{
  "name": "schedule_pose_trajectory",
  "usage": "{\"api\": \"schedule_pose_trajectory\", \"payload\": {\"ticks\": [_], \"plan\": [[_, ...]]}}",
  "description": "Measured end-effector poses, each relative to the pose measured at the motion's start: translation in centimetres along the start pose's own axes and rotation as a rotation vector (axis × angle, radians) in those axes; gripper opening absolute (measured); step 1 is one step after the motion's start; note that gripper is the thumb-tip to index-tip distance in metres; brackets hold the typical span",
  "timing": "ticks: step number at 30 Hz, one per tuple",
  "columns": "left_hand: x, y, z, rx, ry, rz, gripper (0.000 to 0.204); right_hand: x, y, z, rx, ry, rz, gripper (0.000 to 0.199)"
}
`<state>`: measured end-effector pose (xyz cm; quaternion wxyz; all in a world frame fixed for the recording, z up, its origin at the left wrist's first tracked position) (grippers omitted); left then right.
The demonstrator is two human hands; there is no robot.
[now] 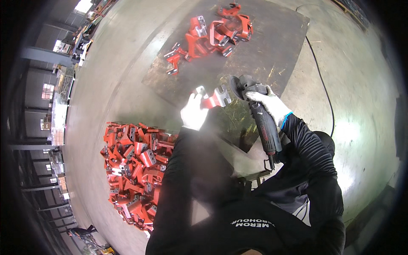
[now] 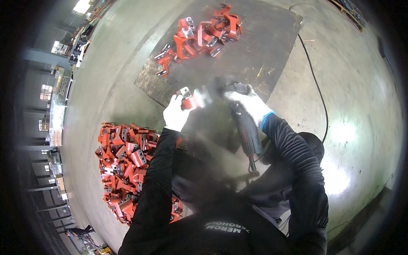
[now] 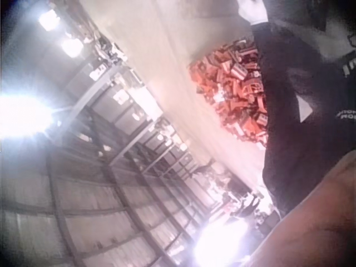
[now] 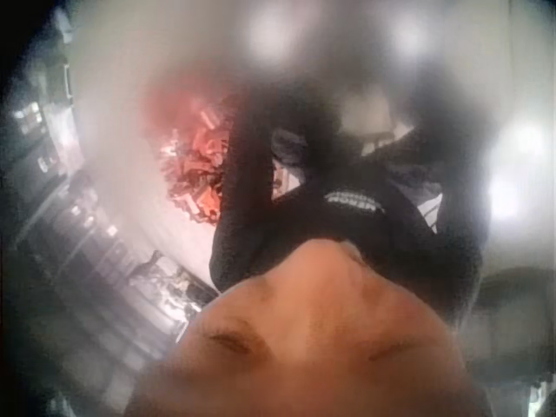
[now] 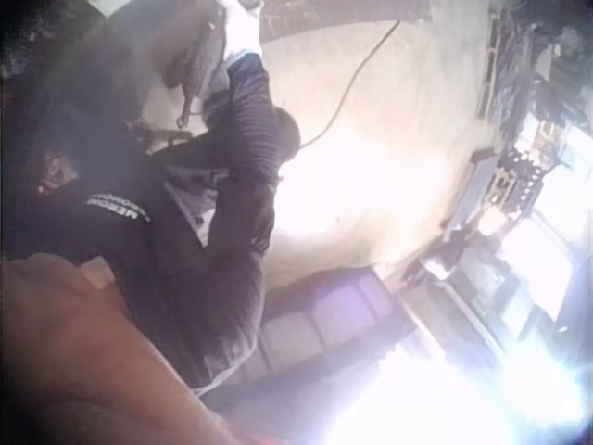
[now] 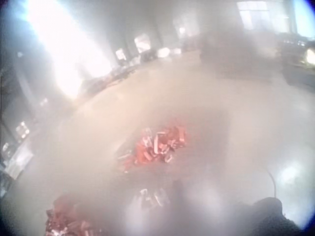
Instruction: The person repeatedly picks up red metal parts from a large pile and uses an angle grinder to smooth their surfaces. After grinding each part, the person places it on a metal workbench. The process is repeated for multiple parts throughout the clip.
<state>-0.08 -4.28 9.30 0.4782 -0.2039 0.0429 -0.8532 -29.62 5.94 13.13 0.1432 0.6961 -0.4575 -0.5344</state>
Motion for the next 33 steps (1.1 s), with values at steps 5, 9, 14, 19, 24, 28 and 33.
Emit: {"api": "schedule_pose_trajectory", "payload": {"ticks": [5,9,14,19,24,28,33], "plan": [[-0.5,0.6,-1.1,0.037,-0.044,-0.009,0.054,0.5,0.0,-1.0,-0.062,0.043,0.032,0.064],[-0.3,0.4,-0.8,0.028,-0.134,-0.028,0.038,1.2,-0.7,-0.4,-0.057,0.111,0.025,0.06],[0.1,0.7,0.5,0.02,-0.133,0.009,0.039,1.6,-1.9,0.6,-0.093,0.28,0.019,0.057],[0.4,0.9,1.3,0.036,-0.127,0.106,0.047,1.8,-2.8,0.8,-0.283,0.229,0.055,0.066],[0.2,1.3,1.5,0.077,-0.143,0.093,0.066,0.8,-2.2,-0.8,-0.442,0.041,0.231,0.078],[0.8,0.4,1.5,0.064,-0.016,0.114,0.054,0.5,-1.4,-1.9,-0.528,-0.031,0.317,0.086],[1.0,0.0,1.0,0.076,-0.006,0.109,0.053,0.6,-1.8,-2.5,-0.602,-0.031,0.351,0.09]]}}
Point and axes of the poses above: each hand's wrist, its own x-axis towards the middle knuckle, its own z-axis out of the back of the hand, y = z × x, the point moved 2 cm from there along x, towards the middle knuckle, and after that the axes turned 5 degrees about -z, right-handed, at the moved point
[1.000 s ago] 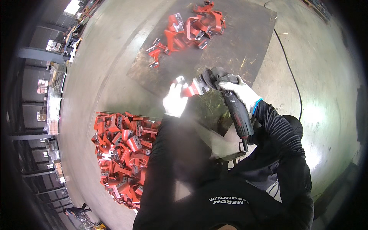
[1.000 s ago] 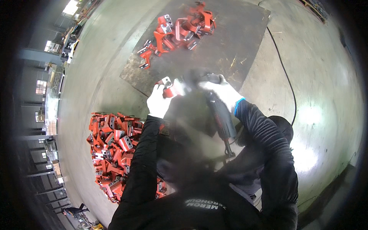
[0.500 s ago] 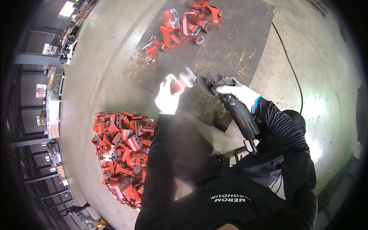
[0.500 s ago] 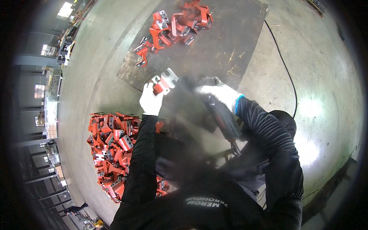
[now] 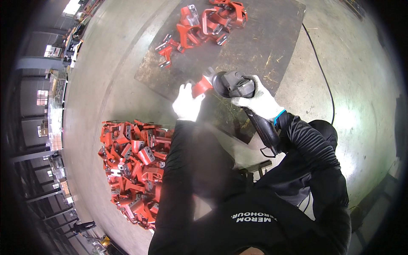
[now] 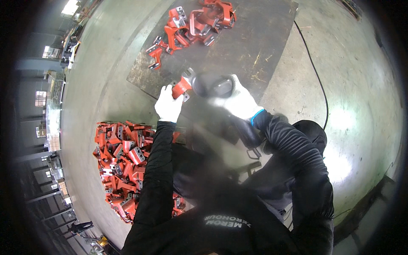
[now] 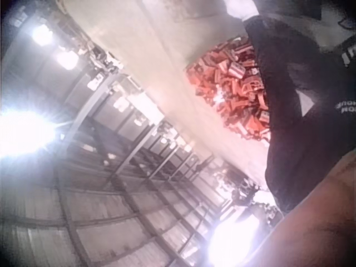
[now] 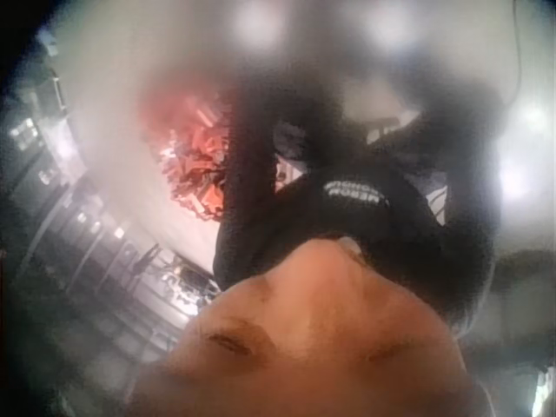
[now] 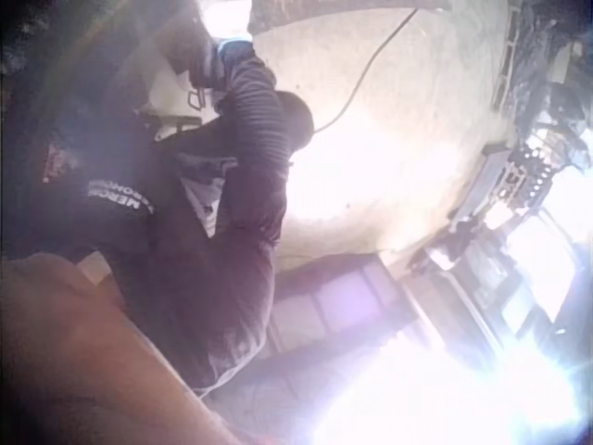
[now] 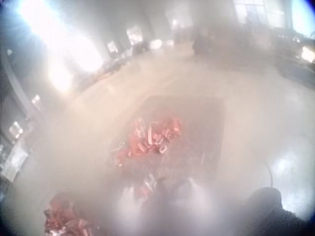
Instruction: The person repeatedly picks up red metal parts from a large pile and uses an angle grinder to smooth their surfaces. After grinding each part, the person places it on a metal workbench. The process is repeated for multiple parts throughout the clip.
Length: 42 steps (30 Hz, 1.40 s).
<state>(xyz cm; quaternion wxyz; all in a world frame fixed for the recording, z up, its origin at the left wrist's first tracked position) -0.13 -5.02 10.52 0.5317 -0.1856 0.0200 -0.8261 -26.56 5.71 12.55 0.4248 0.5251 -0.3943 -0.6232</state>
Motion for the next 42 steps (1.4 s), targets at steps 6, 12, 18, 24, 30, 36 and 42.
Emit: {"api": "schedule_pose_trajectory", "payload": {"ticks": [6,12,18,24,30,36,42], "plan": [[0.0,0.8,-0.2,-0.005,-0.038,-0.009,0.053,-0.2,0.1,0.0,-0.019,0.051,-0.016,0.089],[-0.3,0.8,-0.4,0.02,-0.011,0.0,0.053,-0.1,0.8,-0.3,0.072,0.044,-0.035,0.088],[-0.2,1.7,-0.4,0.034,0.081,0.064,0.069,-1.0,1.1,0.1,-0.018,0.078,-0.08,0.091],[-0.3,0.8,-0.8,-0.063,0.082,0.043,0.068,-0.4,0.6,0.1,0.03,0.05,-0.027,0.092],[-0.4,1.4,-0.8,-0.008,-0.062,-0.057,0.063,-0.9,0.7,0.3,-0.02,0.07,-0.066,0.091],[-0.2,1.3,-1.0,-0.025,-0.04,-0.03,0.064,-0.8,0.3,0.3,-0.012,0.065,-0.061,0.091],[-0.4,1.9,-1.3,-0.054,-0.051,-0.068,0.065,-0.8,0.9,0.3,0.013,0.077,-0.093,0.094]]}}
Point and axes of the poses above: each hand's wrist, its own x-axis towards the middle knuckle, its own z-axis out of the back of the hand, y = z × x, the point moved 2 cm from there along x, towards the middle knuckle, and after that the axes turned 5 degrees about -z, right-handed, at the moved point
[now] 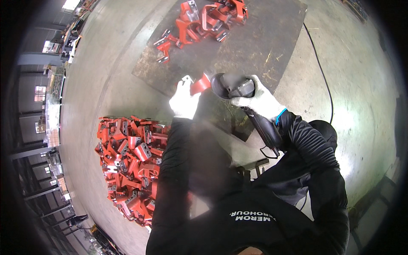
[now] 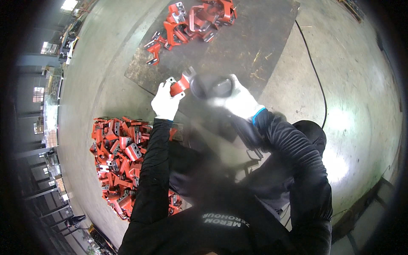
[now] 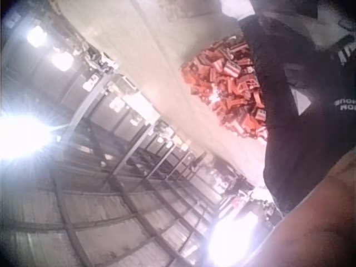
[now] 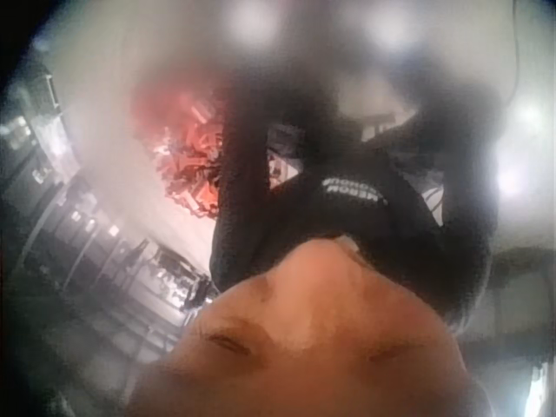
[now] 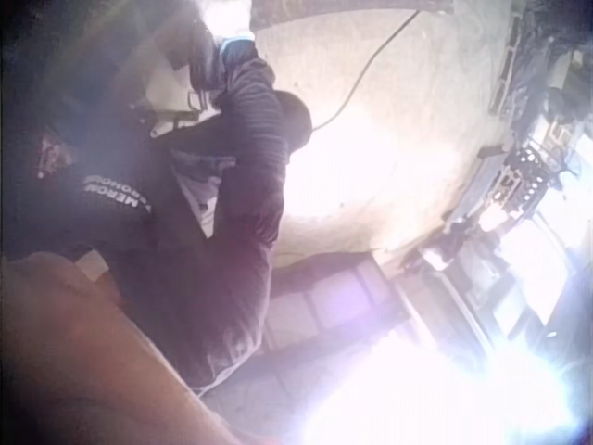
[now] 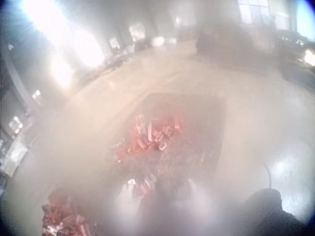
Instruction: The person repeatedly picks up red metal parts from a large pile and uses an angle grinder to smooth their surfaces. After grinding each part, the person places it on a metal workbench. The process is repeated for multiple parts throughout the clip.
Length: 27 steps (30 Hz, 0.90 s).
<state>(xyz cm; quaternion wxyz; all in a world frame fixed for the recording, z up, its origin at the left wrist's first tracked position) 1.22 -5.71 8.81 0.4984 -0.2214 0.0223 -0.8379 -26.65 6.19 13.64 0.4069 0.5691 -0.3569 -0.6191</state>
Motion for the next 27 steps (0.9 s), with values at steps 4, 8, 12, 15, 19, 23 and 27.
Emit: {"api": "schedule_pose_trajectory", "payload": {"ticks": [4,8,12,15,19,23,27], "plan": [[0.2,-0.3,0.0,0.022,0.034,0.071,0.063,-0.2,-0.2,0.2,-0.013,0.006,0.01,0.093],[0.1,0.6,0.3,0.152,-0.078,0.056,0.061,-0.9,-0.2,0.2,-0.094,0.015,-0.047,0.091],[0.1,1.0,0.3,0.137,-0.07,0.065,0.062,-0.7,-0.5,0.3,0.0,-0.01,-0.017,0.092],[0.3,0.3,0.4,0.076,0.01,0.09,0.063,-0.5,0.1,0.4,0.014,-0.05,0.002,0.092],[0.1,-0.5,-0.1,0.002,0.021,0.037,0.064,0.5,-0.3,0.2,-0.005,-0.093,0.031,0.089],[0.0,-1.7,0.0,-0.007,0.049,-0.017,0.066,0.8,0.6,0.0,0.038,-0.085,0.023,0.089],[0.0,-2.0,0.2,-0.026,0.083,0.009,0.066,0.9,-0.1,0.2,0.048,-0.061,0.007,0.089]]}}
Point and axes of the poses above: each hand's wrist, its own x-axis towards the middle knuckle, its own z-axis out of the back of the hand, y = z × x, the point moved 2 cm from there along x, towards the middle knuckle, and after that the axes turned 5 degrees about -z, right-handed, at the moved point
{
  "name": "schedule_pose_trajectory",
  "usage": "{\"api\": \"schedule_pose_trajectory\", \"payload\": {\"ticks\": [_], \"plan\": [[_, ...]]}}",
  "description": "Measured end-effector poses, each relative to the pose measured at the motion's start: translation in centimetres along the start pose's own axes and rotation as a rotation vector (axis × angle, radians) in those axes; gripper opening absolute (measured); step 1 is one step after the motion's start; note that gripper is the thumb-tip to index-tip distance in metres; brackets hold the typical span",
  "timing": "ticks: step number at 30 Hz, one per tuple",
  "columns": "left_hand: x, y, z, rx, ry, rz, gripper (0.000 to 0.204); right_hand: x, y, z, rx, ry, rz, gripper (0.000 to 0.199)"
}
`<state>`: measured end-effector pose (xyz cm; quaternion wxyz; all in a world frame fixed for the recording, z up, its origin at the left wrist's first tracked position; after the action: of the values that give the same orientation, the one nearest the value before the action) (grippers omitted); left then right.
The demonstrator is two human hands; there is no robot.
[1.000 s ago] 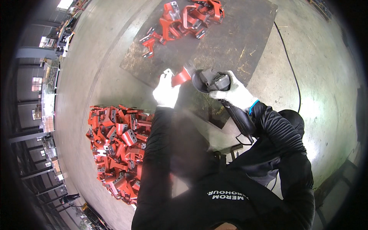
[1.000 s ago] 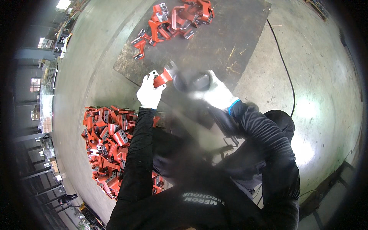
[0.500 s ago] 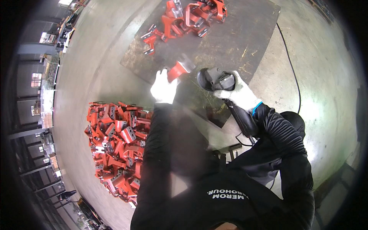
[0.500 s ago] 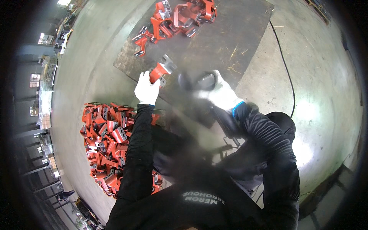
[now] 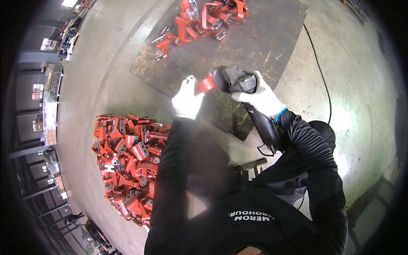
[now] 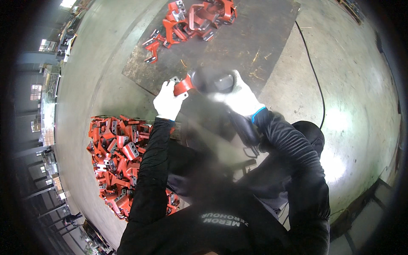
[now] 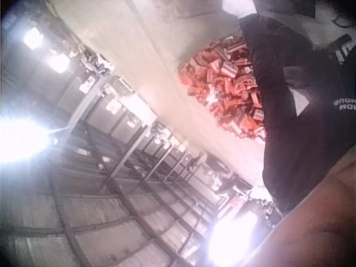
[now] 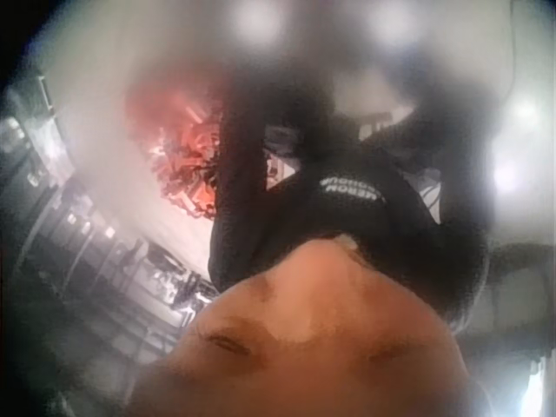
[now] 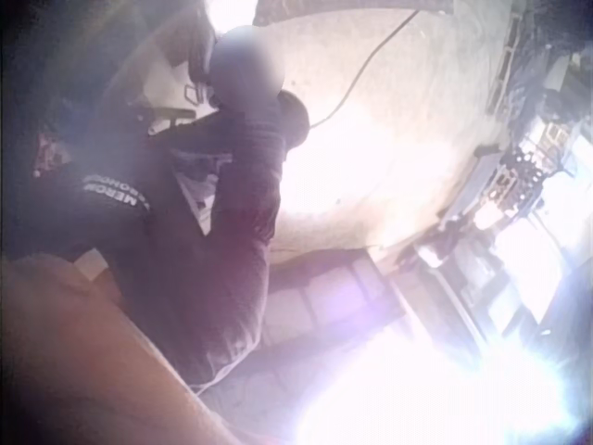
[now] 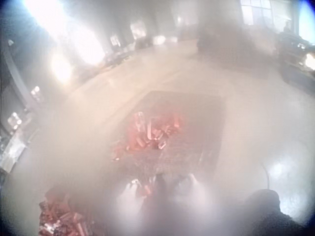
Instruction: The person repeatedly picks up red metal parts from a large pile and uses an angle grinder to smooth their surfaces. After grinding each part, the person places it on a metal workbench. The process is repeated for multiple parts throughout the clip.
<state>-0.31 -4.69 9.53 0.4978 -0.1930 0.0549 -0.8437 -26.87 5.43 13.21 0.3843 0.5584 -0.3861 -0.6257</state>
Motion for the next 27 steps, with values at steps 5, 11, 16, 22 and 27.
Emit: {"api": "schedule_pose_trajectory", "payload": {"ticks": [5,11,16,22,27], "plan": [[-0.2,0.7,-0.4,0.051,-0.049,-0.026,0.068,0.3,-1.2,0.0,-0.012,-0.015,0.016,0.09],[-0.2,0.2,-0.5,0.013,-0.035,-0.054,0.072,0.0,-0.5,-0.2,0.059,0.006,0.046,0.087],[-0.3,0.6,-0.8,0.079,-0.006,-0.057,0.073,0.1,-1.2,0.0,0.084,0.035,0.012,0.088],[-0.2,0.6,-0.6,0.104,-0.028,-0.043,0.071,-0.2,-0.9,0.2,0.023,0.013,-0.021,0.093],[-0.5,2.5,-1.7,0.078,-0.073,-0.051,0.068,-0.5,-0.6,0.2,0.277,0.053,-0.113,0.074]]}}
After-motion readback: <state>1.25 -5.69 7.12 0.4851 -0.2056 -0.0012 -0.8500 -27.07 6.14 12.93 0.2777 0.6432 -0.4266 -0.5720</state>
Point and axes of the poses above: each hand's wrist, its own x-axis towards the middle knuckle, its own z-axis out of the back of the hand, y = z × x, the point moved 2 cm from there along x, towards the middle knuckle, and after that the axes turned 5 degrees about -z, right-handed, at the moved point
